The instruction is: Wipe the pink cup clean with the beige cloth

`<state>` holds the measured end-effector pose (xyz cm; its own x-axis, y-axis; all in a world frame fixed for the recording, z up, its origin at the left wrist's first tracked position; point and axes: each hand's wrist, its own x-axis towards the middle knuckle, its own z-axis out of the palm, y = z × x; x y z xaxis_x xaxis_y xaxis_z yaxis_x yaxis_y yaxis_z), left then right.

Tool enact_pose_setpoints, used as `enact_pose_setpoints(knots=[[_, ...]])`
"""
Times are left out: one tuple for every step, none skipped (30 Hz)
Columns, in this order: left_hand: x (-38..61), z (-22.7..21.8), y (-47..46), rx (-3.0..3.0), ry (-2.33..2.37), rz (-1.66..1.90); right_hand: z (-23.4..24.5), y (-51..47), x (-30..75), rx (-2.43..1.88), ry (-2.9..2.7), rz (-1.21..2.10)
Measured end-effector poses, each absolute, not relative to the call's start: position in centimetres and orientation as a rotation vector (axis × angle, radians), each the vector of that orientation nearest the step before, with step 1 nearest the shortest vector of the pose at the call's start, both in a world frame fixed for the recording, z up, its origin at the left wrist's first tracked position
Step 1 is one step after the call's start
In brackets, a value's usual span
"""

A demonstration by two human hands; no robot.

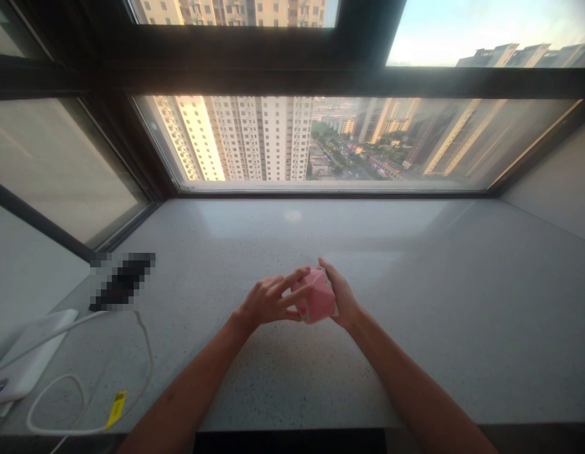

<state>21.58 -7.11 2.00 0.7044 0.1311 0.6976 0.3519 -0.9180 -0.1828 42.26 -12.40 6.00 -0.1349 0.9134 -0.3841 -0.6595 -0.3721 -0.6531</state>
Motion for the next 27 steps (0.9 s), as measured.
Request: enact_pose_setpoints(knots=[[21.7,1.9,-7.1,-2.624,-0.385,-1.075,6.0,-12.4,42.2,-0.908,-0.406,1.719],[21.7,1.9,-7.1,-2.635,-0.387,-1.113,5.9,-12.5,42.1,-0.907,-0.417,1.692],[21.8,1.8,-7.1,-2.645,-0.388,-1.142,5.8,-12.5,42.1,-0.908,-0.428,1.669],[21.8,1.8,-7.2,-2.657,-0.389,-1.159,5.8,-12.5,42.1,-0.913,-0.441,1.654],[21.9,1.7,-7.2,-2.669,-0.394,-1.168,5.7,-12.5,42.1,-0.918,-0.453,1.646],[21.9,1.7,-7.2,-2.682,-0.402,-1.169,5.7,-12.6,42.0,-0.923,-0.462,1.640],[21.9,1.8,-7.3,-2.692,-0.414,-1.169,5.7,-12.6,42.0,-0.928,-0.469,1.634],[21.9,1.8,-7.3,-2.697,-0.428,-1.170,5.7,-12.6,42.0,-0.932,-0.471,1.626],[21.9,1.9,-7.3,-2.698,-0.439,-1.174,5.7,-12.6,42.0,-0.934,-0.471,1.616],[22.0,1.9,-7.4,-2.698,-0.448,-1.178,5.7,-12.6,41.9,-0.936,-0.469,1.607],[22.0,2.0,-7.4,-2.700,-0.459,-1.185,5.8,-12.7,41.9,-0.941,-0.469,1.599],[22.0,2.0,-7.5,-2.708,-0.474,-1.194,5.9,-12.7,41.8,-0.950,-0.472,1.596],[22.0,2.0,-7.5,-2.724,-0.494,-1.207,5.9,-12.7,41.8,-0.960,-0.477,1.595],[22.0,2.0,-7.6,-2.750,-0.520,-1.216,5.9,-12.7,41.7,-0.968,-0.485,1.593],[22.1,2.0,-7.7,-2.783,-0.555,-1.221,5.9,-12.7,41.7,-0.971,-0.493,1.589],[22.1,1.9,-7.8,-2.816,-0.593,-1.225,6.0,-12.7,41.7,-0.970,-0.500,1.582],[22.1,1.9,-7.9,-2.847,-0.627,-1.230,6.0,-12.7,41.7,-0.965,-0.505,1.574],[22.2,1.8,-8.0,-2.873,-0.660,-1.234,5.9,-12.7,41.7,-0.961,-0.508,1.564],[22.3,1.8,-8.1,-2.894,-0.691,-1.241,5.9,-12.7,41.7,-0.960,-0.508,1.555],[22.4,1.8,-8.3,-2.910,-0.724,-1.254,6.0,-12.7,41.7,-0.962,-0.509,1.549],[22.5,1.8,-8.4,-2.927,-0.754,-1.272,6.0,-12.7,41.7,-0.967,-0.510,1.544],[22.6,1.8,-8.5,-2.945,-0.784,-1.293,6.0,-12.7,41.7,-0.971,-0.510,1.538],[22.7,1.8,-8.6,-2.964,-0.816,-1.316,6.0,-12.8,41.7,-0.974,-0.513,1.527],[22.9,1.9,-8.7,-2.983,-0.847,-1.340,6.0,-12.8,41.6,-0.972,-0.521,1.511],[23.0,1.9,-8.8,-3.002,-0.875,-1.361,6.0,-12.8,41.6,-0.969,-0.533,1.491],[23.1,1.9,-8.9,-3.021,-0.905,-1.376,6.0,-12.8,41.5,-0.966,-0.547,1.470],[23.1,1.9,-8.9,-3.038,-0.937,-1.386,5.9,-12.9,41.4,-0.962,-0.564,1.451]])
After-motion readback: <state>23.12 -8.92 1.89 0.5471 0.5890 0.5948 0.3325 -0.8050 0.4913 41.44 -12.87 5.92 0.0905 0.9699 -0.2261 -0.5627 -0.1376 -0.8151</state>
